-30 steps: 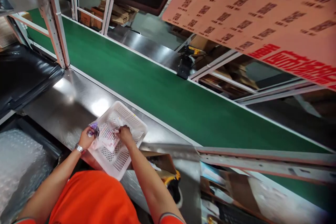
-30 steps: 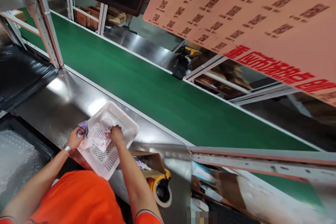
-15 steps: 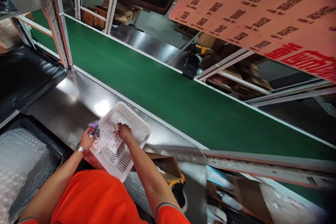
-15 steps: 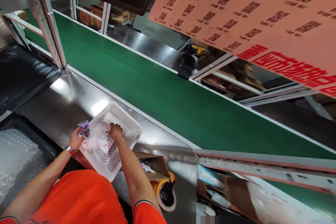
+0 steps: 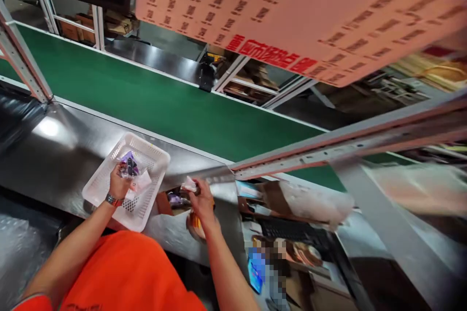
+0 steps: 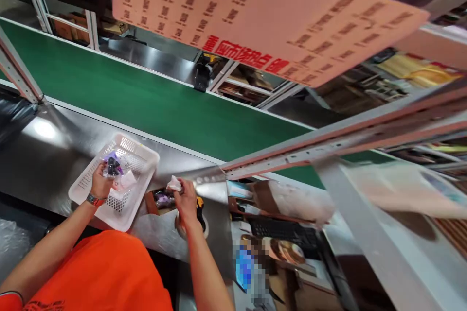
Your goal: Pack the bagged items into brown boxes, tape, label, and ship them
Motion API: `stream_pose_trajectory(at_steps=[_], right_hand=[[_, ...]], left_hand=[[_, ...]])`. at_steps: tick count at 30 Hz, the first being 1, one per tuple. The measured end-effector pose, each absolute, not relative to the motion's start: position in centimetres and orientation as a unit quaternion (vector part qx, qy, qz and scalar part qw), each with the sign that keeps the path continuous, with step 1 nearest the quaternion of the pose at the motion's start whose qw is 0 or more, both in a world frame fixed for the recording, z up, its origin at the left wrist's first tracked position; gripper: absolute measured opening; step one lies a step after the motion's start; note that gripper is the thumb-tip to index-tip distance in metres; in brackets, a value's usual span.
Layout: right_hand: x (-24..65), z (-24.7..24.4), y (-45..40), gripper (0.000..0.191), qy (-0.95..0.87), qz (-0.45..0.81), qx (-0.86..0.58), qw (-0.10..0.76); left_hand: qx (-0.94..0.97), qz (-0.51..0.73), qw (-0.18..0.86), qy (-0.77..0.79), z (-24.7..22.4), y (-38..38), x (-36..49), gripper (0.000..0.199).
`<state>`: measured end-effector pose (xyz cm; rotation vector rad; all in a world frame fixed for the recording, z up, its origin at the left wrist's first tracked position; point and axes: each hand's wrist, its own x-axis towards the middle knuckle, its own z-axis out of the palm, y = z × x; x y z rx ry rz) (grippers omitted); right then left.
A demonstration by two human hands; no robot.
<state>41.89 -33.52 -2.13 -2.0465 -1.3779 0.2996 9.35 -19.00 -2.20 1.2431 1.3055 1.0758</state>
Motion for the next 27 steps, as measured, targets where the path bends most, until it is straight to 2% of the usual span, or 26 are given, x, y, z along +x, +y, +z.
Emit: stream_pose_trajectory(at_steps=[4,6,8,10,14,17,22,25,27], right_hand=[[43.1,-3.5,-36.8,0.042,-0.583,0.131,-0.774,0.212],[43.9,-3.7,-37.7,0.049,-0.595,0.118,-0.771,0.197],[44.9,-3.7,-38.4,0.061,-0.565,0.099,-0.784,0.236],[45.9,-3.8,-39.1,0.064,-0.506,0.124,-0.807,0.279],[46.4,-4.8,-40.6,0.043,-0.427,0.262,-0.813,0.298],[45.2,-5.9,-42.1,0.043,-0.421,0.333,-0.785,0.309],[41.9,-7.4,-44.3,0.053,-0.336,0.456,-0.717,0.405],[39.7,-9.0,-46.5,0.057,-0.284,0.405,-0.747,0.445],[38.2,-10.7,-48.9,0.051,-0.314,0.321,-0.791,0.416]], left_hand=[[0.552,0.465,0.516,0.463,0.3,-21.7,17.5,0.019],[0.598,0.441,0.523,0.417,0.7,-23.6,21.1,0.011],[0.651,0.411,0.523,0.366,0.5,-25.3,23.9,0.011],[0.729,0.351,0.499,0.310,-0.4,-26.6,25.7,0.017],[0.880,0.104,0.390,0.252,-3.0,-27.3,26.5,0.026],[0.885,-0.053,0.357,0.294,-4.6,-26.9,25.5,0.025],[0.869,-0.082,0.375,0.311,-5.6,-26.5,24.3,0.032],[0.862,-0.080,0.390,0.312,-5.4,-26.0,23.9,0.026],[0.855,-0.076,0.410,0.307,-5.0,-25.4,23.5,0.022]])
